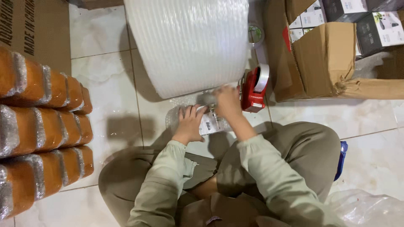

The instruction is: The person sits on the floor and wraps small rectangular boxes with bubble wrap. They use a tape dispenser to secure the bubble wrap around each box and then place the wrapped items into a larger cardboard box.

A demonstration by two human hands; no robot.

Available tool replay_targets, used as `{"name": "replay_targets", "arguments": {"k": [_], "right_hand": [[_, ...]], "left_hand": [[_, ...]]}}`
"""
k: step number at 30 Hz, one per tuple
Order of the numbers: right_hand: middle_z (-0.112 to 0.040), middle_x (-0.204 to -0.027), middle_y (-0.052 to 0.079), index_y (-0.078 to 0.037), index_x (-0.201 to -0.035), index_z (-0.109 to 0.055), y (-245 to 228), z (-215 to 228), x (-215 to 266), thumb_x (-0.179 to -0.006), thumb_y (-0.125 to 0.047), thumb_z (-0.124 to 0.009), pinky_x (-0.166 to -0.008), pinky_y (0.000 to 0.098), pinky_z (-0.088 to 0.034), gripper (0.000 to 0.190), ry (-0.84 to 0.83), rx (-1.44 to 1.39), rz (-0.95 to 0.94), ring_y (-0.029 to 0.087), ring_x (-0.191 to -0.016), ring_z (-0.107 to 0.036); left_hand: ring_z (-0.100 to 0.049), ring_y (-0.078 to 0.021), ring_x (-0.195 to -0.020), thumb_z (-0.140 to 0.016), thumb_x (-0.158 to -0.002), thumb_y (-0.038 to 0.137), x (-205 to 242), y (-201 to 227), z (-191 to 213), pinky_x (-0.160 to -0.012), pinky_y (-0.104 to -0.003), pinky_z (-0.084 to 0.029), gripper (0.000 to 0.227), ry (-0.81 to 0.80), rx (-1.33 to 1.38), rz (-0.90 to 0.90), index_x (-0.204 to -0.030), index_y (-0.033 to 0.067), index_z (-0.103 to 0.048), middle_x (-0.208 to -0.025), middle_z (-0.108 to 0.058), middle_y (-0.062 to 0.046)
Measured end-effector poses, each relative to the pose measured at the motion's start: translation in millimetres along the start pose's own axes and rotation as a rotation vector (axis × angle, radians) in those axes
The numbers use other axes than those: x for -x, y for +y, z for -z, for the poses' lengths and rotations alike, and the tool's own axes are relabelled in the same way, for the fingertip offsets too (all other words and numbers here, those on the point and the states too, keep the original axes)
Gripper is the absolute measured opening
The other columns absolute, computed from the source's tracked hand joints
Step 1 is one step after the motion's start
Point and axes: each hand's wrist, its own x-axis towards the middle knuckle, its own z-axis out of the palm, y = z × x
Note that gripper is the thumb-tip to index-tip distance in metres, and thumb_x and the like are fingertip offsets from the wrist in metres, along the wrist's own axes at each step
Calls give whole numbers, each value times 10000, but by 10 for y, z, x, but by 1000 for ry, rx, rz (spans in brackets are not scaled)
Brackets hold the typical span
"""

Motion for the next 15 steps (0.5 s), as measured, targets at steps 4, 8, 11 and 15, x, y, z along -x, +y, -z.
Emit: {"name": "replay_targets", "arguments": {"k": [4, 8, 11, 15], "right_hand": [[-489, -1208, 186, -35, -1302, -443, -481, 151, 483, -684, -637, -661, -1000, 600, -315, 890, -112, -269, 357, 405, -1151, -443], [-261, -1424, 221, -24, -1423, -203, -638, 263, 715, -580, -471, -764, -1141, 510, -102, 1107, -250, 43, 365, 381, -1359, -206], [-270, -1408, 236, 0, -1409, -214, -659, 209, 649, -616, -413, -707, -1152, 482, -76, 1021, -220, 154, 372, 379, -1360, -202], [-300, -1370, 215, -17, -1432, -162, -578, 81, 490, -573, -470, -675, -1135, 473, -136, 1098, -202, 260, 397, 358, -1319, -256]], "left_hand": [[-243, -277, -1339, -741, -648, 549, -221, -386, -207, -1104, -605, -72, 913, 13, 318, 17, -1345, 91, -370, -1407, -322, -98], [-381, -315, -1298, -523, -896, 216, -416, -746, -521, -1090, -571, -180, 436, 92, 743, -82, -1318, 110, -495, -1333, -497, -119], [-423, -347, -1265, -456, -929, 145, -428, -742, -434, -1083, -520, -273, 355, 128, 945, -82, -1231, -5, -567, -1283, -537, -219], [-476, -394, -1197, -421, -944, 162, -446, -753, -189, -1042, -523, -334, 354, 121, 846, -114, -1171, -42, -601, -1208, -567, -277]]}}
